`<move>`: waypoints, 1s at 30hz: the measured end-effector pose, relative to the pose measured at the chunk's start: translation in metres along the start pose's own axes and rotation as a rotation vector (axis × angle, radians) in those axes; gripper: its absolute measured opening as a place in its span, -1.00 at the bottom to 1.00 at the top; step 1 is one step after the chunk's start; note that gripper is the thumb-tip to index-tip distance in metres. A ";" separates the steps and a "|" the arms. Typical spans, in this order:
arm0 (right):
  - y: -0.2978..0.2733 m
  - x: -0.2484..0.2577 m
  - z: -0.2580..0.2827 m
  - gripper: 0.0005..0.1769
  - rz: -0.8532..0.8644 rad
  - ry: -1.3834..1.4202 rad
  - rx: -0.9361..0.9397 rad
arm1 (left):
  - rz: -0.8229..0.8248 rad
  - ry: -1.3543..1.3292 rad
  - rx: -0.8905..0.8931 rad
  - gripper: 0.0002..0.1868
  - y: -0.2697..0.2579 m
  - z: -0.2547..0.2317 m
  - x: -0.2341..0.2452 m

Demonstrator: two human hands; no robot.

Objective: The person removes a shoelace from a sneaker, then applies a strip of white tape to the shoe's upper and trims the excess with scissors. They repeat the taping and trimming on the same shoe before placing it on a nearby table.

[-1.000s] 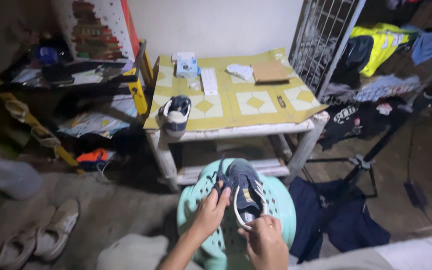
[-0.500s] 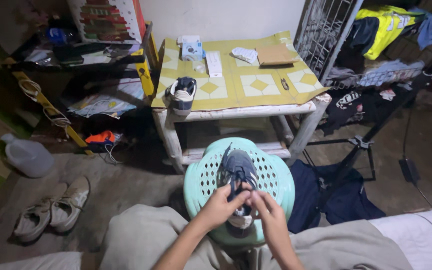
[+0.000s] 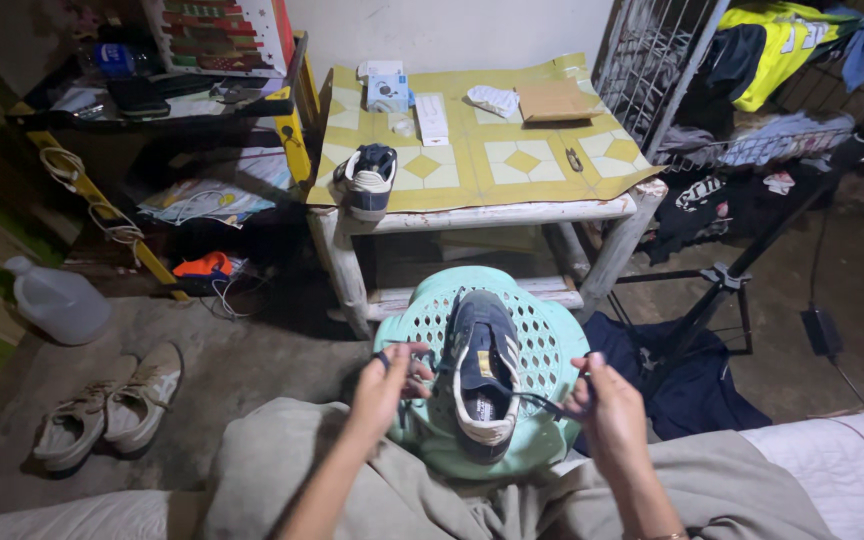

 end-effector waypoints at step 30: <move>-0.030 -0.131 0.016 -0.66 0.343 -1.028 0.355 | 0.412 0.881 -0.158 -0.51 -0.017 -0.095 -0.068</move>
Point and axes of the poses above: each hand's wrist, its own y-axis towards the middle knuckle, its own x-axis out of the back of the hand, z = x × y, the point moved 2 cm from there along y, towards the middle knuckle, and after that the axes turned 5 degrees about -x, right-handed, at the moved point
